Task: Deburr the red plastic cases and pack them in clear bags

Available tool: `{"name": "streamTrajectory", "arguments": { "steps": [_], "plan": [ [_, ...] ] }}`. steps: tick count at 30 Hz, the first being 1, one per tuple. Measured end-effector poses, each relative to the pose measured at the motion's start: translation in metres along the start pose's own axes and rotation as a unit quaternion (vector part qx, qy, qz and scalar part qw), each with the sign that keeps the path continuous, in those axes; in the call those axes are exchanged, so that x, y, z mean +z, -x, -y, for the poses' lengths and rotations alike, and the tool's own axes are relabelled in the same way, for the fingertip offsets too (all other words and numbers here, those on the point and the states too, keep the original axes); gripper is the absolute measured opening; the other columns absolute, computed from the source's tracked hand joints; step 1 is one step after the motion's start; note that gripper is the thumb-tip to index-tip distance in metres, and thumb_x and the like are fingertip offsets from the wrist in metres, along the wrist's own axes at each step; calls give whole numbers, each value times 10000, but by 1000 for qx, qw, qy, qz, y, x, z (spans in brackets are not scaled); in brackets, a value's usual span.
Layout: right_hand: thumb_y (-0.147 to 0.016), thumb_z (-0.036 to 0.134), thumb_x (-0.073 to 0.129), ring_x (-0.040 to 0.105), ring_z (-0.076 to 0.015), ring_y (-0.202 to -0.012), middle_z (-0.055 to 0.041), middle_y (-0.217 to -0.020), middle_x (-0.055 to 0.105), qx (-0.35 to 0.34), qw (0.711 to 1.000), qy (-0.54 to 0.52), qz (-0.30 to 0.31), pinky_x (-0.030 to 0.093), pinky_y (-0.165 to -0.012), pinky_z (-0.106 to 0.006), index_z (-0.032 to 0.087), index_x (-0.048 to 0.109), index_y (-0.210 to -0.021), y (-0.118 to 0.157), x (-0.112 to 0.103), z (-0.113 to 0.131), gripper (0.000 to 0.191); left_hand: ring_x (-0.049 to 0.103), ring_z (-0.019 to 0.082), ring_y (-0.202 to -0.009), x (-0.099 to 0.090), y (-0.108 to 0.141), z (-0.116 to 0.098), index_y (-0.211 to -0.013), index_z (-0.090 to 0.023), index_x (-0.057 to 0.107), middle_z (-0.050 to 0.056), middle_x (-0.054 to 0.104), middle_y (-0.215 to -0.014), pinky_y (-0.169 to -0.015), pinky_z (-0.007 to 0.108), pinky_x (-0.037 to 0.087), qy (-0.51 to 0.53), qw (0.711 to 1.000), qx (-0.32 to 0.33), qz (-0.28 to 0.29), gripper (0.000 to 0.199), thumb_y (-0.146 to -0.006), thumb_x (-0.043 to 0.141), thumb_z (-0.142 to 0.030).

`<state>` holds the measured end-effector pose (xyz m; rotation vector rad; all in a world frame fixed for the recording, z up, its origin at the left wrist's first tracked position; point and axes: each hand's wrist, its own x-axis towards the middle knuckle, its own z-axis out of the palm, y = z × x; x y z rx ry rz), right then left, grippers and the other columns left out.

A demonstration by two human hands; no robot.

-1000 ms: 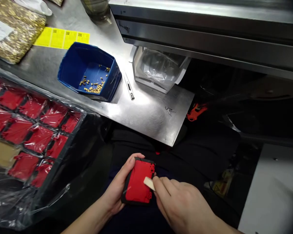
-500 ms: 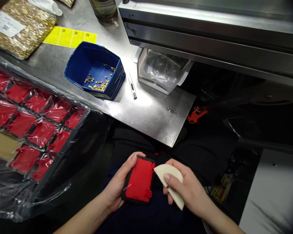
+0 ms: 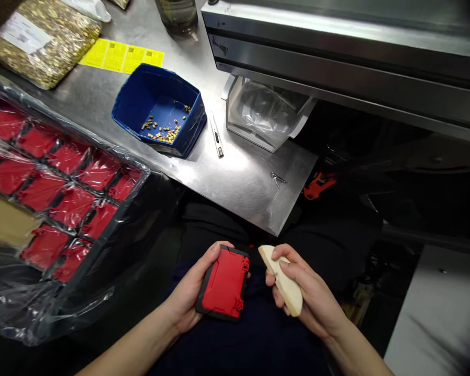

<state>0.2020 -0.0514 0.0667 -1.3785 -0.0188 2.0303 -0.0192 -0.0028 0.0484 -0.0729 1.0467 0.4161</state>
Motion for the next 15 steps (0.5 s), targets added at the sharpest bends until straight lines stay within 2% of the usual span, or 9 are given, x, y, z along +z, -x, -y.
{"name": "streamTrajectory", "arguments": {
  "steps": [2,4,7,8,9,11,13,15],
  "plan": [
    [-1001,388,592,662,-119,-585,-14,-867,706,-10,1000,-9,7,463,-456,-168,241,550,-1072,1,-2,2,169,755,336,-980,-1,0,0,-1180,-223,582,102,759,-1009,-867,451,601,5,1000,-2,-1,344,-973,622,-495],
    [-985,420,630,714,-150,-750,-48,-1027,720,-29,999,-14,43,535,-577,-216,254,565,-1165,4,-5,4,253,756,337,-980,-1,0,1,-1182,-221,579,102,759,-1005,-851,436,605,10,1000,-7,-4,357,-967,629,-502],
    [-851,399,812,701,-235,-1110,-101,-1403,623,-51,992,35,112,580,-833,-324,326,463,-1417,8,-9,9,670,759,319,-953,-1,0,1,-1197,-217,578,121,763,-1033,-798,396,610,13,1000,-12,-16,375,-967,628,-508],
    [-819,362,845,691,-240,-1146,-104,-1430,615,-53,990,72,108,572,-866,-331,333,453,-1435,9,-11,10,731,759,317,-950,-2,-1,1,-1198,-218,579,121,763,-1031,-796,396,611,15,1000,-15,-19,375,-966,630,-508],
    [-822,333,843,709,-225,-1096,-101,-1372,663,-51,988,114,87,568,-844,-313,319,483,-1415,8,-12,10,694,758,319,-955,-2,-1,2,-1196,-221,581,117,763,-1028,-807,405,611,18,1000,-16,-19,372,-965,632,-507],
    [-904,349,749,721,-149,-772,-74,-1049,783,-40,978,204,27,527,-655,-235,257,583,-1320,6,-14,8,457,753,332,-981,-2,-1,2,-1184,-226,588,108,761,-1020,-846,435,606,23,1000,-15,-11,356,-965,633,-504],
    [-970,398,638,564,-91,-483,-17,-728,750,-24,956,291,-6,402,-476,-200,210,644,-1277,4,-14,5,360,750,326,-981,-2,-2,3,-1169,-224,597,109,759,-1032,-860,440,603,23,1000,-10,-1,339,-971,626,-498],
    [-982,385,588,472,-82,-417,22,-633,697,-17,932,363,-17,338,-425,-203,218,654,-1324,3,-14,3,387,751,294,-939,-2,-1,3,-1161,-220,607,110,759,-1038,-843,413,606,19,1000,-7,1,329,-977,619,-492]
  ]
}}
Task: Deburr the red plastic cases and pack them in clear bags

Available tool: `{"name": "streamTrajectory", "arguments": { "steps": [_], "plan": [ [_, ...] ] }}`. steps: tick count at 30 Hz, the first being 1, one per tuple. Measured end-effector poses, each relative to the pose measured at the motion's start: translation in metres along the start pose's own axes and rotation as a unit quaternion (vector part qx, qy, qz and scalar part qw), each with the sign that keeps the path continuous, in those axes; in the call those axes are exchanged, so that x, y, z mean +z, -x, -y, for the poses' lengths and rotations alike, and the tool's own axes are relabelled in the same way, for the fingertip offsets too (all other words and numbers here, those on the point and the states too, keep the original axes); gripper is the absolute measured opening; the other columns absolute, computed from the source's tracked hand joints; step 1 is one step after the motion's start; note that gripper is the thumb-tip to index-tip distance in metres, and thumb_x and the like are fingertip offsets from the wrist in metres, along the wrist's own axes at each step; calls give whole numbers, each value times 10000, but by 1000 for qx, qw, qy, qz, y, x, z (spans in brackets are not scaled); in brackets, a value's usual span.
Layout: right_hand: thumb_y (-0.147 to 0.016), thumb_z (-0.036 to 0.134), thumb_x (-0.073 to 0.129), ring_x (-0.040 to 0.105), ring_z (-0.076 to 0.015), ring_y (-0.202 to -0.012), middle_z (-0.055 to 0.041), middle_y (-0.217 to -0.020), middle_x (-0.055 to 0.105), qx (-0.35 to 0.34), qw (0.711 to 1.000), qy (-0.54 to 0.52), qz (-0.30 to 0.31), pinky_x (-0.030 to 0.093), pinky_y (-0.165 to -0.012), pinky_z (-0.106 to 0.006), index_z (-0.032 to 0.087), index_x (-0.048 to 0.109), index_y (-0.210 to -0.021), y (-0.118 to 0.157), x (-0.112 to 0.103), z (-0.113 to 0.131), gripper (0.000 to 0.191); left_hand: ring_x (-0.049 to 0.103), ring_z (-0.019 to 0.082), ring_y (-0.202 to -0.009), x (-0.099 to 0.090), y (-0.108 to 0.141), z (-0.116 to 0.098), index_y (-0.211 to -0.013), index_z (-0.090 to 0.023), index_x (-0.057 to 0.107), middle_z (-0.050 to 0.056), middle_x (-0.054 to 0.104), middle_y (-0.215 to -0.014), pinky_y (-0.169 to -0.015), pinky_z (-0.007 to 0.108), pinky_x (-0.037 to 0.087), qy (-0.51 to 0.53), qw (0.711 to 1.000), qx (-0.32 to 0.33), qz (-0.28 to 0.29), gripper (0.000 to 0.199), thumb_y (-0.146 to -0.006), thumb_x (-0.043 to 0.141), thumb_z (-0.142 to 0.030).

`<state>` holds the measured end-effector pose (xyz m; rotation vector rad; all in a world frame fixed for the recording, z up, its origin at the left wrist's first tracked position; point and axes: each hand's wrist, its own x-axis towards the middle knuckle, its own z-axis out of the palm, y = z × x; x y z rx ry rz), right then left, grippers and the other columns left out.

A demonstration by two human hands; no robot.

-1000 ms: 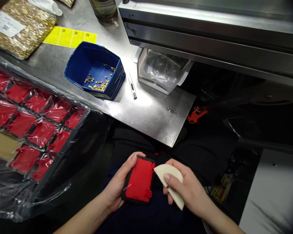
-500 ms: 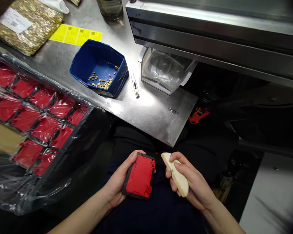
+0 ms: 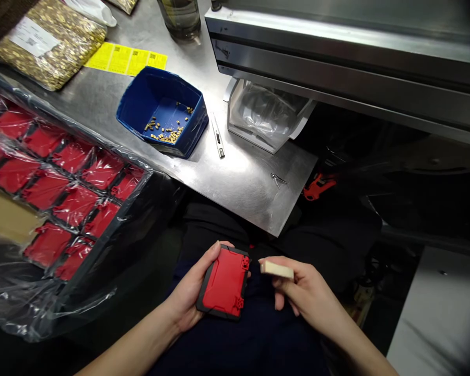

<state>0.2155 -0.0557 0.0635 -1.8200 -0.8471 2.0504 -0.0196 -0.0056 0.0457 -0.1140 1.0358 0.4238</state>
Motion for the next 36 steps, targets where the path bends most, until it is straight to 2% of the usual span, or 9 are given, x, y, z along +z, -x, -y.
{"name": "streamTrajectory", "arguments": {
  "steps": [5,9,12,15,17,20,25,32,36],
  "plan": [
    [-940,223,518,548,-112,-527,40,-686,693,-9,995,96,-23,404,-500,-227,291,657,-1375,2,2,0,461,750,259,-873,1,2,0,-1166,-223,627,73,751,-966,-767,340,604,-14,1000,6,-21,340,-970,628,-502],
    [-931,204,511,570,-128,-557,43,-694,693,-14,993,117,-23,415,-541,-250,318,662,-1372,3,2,2,481,745,258,-877,1,2,1,-1161,-222,634,70,749,-962,-734,313,595,-14,1000,9,-25,345,-958,647,-501],
    [-949,248,557,606,-144,-610,33,-772,701,-18,985,169,-22,445,-616,-280,374,688,-1328,4,1,7,420,736,256,-902,-1,1,2,-1160,-220,636,70,747,-938,-740,303,589,-8,1000,10,-24,343,-958,648,-498],
    [-932,345,671,615,-192,-762,9,-833,638,-64,950,303,-22,454,-709,-321,403,771,-1120,10,1,17,221,726,244,-875,-2,1,3,-1156,-223,634,68,741,-924,-727,298,582,-8,1000,13,-20,337,-963,639,-499],
    [-942,360,677,607,-213,-910,-16,-971,607,-112,931,347,-16,463,-795,-338,361,764,-1018,16,1,26,115,726,260,-878,-3,1,3,-1160,-231,627,72,735,-941,-737,331,588,-12,1000,13,-11,335,-967,624,-504],
    [-1011,299,559,611,-162,-975,-23,-1210,584,-154,941,300,19,463,-856,-293,292,662,-1042,24,4,34,108,726,297,-935,-3,2,3,-1160,-235,619,80,724,-981,-798,396,594,-15,1000,16,1,325,-973,607,-501],
    [-1006,232,477,526,-116,-646,60,-815,582,-148,947,274,73,372,-621,-250,282,547,-1132,27,19,37,153,716,270,-946,-5,2,2,-1155,-230,610,114,727,-1072,-824,370,579,-32,999,16,33,313,-988,582,-493],
    [-1043,413,470,510,-102,-539,75,-674,567,-102,966,236,7,317,-529,-236,270,552,-986,25,38,31,175,708,269,-954,-12,-1,4,-1143,-226,611,130,730,-1066,-828,361,565,-50,996,12,73,314,-992,569,-498],
    [-1049,367,446,548,-115,-548,48,-715,619,-159,945,286,-15,333,-535,-238,258,554,-999,23,49,20,161,707,252,-917,-14,-3,7,-1122,-220,630,104,727,-1011,-801,331,567,-47,997,3,63,308,-973,610,-489]
  ]
}}
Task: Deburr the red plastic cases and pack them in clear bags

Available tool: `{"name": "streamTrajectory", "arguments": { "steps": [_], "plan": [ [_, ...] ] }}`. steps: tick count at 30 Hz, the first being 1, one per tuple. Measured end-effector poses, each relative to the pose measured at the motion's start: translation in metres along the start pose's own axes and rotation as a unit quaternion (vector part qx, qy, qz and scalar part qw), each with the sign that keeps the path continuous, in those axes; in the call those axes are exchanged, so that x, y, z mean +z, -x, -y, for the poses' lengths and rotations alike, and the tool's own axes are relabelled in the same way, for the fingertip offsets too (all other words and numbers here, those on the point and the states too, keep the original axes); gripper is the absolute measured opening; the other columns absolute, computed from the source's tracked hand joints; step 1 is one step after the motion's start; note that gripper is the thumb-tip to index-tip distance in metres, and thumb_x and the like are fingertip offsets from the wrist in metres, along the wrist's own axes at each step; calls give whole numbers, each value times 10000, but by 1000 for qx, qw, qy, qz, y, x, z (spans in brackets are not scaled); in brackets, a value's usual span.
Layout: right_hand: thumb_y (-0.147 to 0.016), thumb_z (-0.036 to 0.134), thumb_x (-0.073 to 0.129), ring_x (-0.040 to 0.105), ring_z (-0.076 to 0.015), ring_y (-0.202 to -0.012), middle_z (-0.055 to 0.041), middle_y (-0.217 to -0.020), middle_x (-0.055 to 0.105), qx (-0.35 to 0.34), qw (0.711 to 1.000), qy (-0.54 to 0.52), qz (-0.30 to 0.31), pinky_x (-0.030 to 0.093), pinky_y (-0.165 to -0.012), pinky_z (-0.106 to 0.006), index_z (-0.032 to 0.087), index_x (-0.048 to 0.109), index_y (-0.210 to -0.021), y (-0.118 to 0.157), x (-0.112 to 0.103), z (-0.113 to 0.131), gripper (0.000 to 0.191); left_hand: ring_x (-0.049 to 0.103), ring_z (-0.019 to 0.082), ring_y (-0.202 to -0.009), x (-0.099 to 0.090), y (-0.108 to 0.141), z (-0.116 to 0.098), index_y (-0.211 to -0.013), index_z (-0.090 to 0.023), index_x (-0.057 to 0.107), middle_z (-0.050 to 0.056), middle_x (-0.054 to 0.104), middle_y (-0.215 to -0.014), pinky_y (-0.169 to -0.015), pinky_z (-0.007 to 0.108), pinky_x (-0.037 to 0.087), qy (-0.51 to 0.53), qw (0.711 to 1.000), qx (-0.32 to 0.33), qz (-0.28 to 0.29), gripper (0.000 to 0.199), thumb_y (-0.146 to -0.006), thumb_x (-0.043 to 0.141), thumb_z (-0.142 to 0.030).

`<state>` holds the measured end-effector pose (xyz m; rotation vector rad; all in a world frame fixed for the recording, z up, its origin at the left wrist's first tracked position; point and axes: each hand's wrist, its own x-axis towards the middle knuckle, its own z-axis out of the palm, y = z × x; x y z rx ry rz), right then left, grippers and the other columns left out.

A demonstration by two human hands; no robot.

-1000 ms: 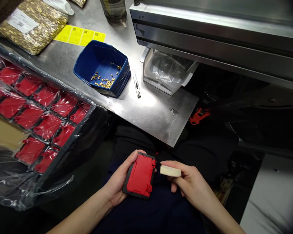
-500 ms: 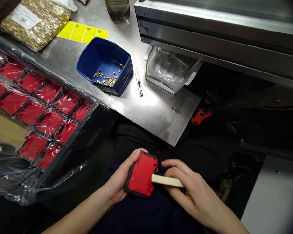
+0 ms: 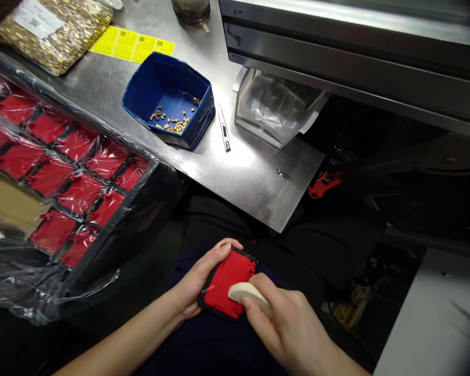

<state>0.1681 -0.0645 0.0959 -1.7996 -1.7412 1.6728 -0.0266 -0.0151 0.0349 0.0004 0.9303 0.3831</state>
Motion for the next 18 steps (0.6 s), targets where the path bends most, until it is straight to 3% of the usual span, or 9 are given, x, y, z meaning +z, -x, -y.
{"name": "streamTrajectory", "arguments": {
  "steps": [3,8,15,18],
  "plan": [
    [-1067,333,413,604,-126,-604,27,-788,667,-19,998,32,-51,355,-568,-234,263,570,-1111,-1,5,-2,177,689,195,-799,-1,-1,2,-1103,-209,644,83,723,-970,-732,284,564,30,999,-19,-23,312,-980,605,-493],
    [-1060,317,415,549,-122,-544,37,-727,624,-28,998,46,22,329,-537,-236,252,568,-1013,-5,1,3,172,709,249,-912,-2,-2,2,-1103,-208,638,99,720,-1004,-807,331,573,19,999,-30,-23,328,-975,606,-508],
    [-1059,330,420,520,-116,-532,53,-715,603,-6,998,41,38,316,-530,-232,270,563,-975,-2,1,4,176,715,286,-942,-7,-1,-2,-1106,-233,607,93,699,-1008,-781,350,567,-22,999,-41,22,337,-978,586,-544],
    [-1060,330,411,592,-129,-587,40,-768,649,-9,998,55,13,350,-569,-232,276,574,-1038,0,7,2,173,713,287,-966,-9,-1,-2,-1139,-248,596,81,688,-1032,-792,349,561,-31,998,-36,33,327,-981,589,-535]
  ]
}}
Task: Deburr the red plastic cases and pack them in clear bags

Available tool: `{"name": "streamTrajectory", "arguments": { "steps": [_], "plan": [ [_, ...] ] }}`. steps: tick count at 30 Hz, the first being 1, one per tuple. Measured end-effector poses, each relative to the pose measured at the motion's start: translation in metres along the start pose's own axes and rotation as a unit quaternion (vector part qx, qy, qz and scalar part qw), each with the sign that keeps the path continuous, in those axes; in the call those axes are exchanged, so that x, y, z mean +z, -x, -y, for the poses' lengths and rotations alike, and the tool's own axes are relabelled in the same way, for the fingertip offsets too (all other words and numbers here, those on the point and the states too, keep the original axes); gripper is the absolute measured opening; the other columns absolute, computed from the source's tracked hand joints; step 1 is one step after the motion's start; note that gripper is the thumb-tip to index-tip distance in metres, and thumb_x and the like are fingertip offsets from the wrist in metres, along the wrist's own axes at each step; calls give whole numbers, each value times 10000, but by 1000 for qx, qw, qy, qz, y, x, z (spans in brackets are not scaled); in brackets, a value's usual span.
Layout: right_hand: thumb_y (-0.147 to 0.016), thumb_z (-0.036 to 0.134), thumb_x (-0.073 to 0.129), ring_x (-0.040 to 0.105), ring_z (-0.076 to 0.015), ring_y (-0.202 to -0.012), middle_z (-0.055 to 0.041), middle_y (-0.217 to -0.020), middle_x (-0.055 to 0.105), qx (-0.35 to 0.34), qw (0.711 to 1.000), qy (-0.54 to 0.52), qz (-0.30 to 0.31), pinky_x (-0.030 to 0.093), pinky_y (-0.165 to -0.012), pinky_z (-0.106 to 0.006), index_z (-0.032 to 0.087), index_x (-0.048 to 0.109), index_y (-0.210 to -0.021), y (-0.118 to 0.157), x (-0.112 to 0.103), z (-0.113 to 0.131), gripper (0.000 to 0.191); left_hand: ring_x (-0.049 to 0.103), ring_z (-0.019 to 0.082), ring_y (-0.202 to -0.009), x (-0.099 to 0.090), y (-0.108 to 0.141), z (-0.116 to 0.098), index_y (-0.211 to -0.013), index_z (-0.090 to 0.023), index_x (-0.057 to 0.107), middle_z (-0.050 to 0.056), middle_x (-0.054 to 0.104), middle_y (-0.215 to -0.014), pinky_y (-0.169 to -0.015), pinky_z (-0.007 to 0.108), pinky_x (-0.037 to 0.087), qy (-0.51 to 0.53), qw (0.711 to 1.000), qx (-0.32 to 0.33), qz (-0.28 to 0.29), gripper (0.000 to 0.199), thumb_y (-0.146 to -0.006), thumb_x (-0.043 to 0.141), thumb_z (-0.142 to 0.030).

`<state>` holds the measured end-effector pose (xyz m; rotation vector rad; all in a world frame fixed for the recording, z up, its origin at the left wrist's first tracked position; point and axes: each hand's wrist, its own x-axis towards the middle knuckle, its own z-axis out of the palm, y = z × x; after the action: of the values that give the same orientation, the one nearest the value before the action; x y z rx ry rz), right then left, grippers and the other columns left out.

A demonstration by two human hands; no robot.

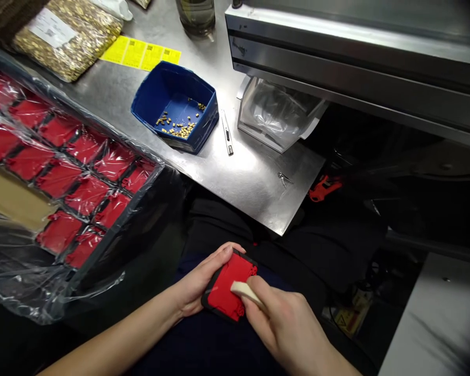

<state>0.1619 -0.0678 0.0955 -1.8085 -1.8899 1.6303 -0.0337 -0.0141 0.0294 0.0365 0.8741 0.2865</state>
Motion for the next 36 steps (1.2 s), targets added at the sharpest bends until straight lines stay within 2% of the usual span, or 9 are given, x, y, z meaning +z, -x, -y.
{"name": "streamTrajectory", "arguments": {
  "steps": [2,4,10,13,20,25,31,36],
  "plan": [
    [-1063,335,406,617,-138,-609,32,-795,671,2,1000,9,-7,359,-579,-238,276,571,-1061,1,3,0,175,711,287,-972,0,0,0,-1150,-252,591,78,684,-1035,-792,346,558,2,1000,-2,3,327,-989,574,-536],
    [-1063,335,406,590,-131,-566,40,-760,656,7,1000,13,-4,335,-549,-244,269,556,-1008,1,3,0,173,708,280,-972,0,1,0,-1158,-253,589,79,686,-1040,-793,338,553,-1,1000,1,4,328,-993,567,-536],
    [-1067,332,404,566,-128,-551,42,-739,643,26,999,5,20,320,-536,-246,269,558,-1013,2,-8,4,175,698,234,-909,4,3,-5,-1149,-264,576,90,712,-1075,-758,293,531,-33,999,3,-5,325,-987,580,-546],
    [-1063,333,414,541,-125,-522,49,-702,622,34,999,5,30,294,-516,-253,265,547,-976,3,-11,5,173,693,220,-913,6,3,-7,-1138,-262,568,93,723,-1087,-772,279,526,-40,999,6,7,315,-989,586,-539],
    [-1062,348,405,536,-123,-522,46,-714,627,46,998,-4,31,296,-516,-244,268,538,-976,4,-10,2,177,665,169,-842,11,1,-10,-1121,-239,560,81,730,-1039,-754,247,517,-57,998,15,4,291,-1002,582,-504],
    [-1062,348,391,561,-123,-537,41,-725,635,43,999,-8,8,311,-523,-237,265,533,-988,5,-5,1,180,671,181,-852,13,0,-11,-1122,-244,556,78,731,-1030,-741,246,514,-74,997,9,-8,310,-999,573,-528],
    [-1046,340,409,506,-116,-469,55,-641,572,45,999,-19,-16,284,-472,-244,255,504,-924,7,0,1,177,689,209,-892,13,1,-14,-1129,-245,564,76,722,-1043,-769,272,526,-76,997,-5,6,317,-991,585,-530],
    [-1050,340,398,514,-121,-485,58,-643,572,58,998,-24,5,288,-486,-243,258,497,-926,6,-7,2,179,691,225,-855,14,0,-15,-1129,-256,591,70,715,-1027,-729,290,534,-64,998,-21,-5,322,-961,629,-528]
  ]
}}
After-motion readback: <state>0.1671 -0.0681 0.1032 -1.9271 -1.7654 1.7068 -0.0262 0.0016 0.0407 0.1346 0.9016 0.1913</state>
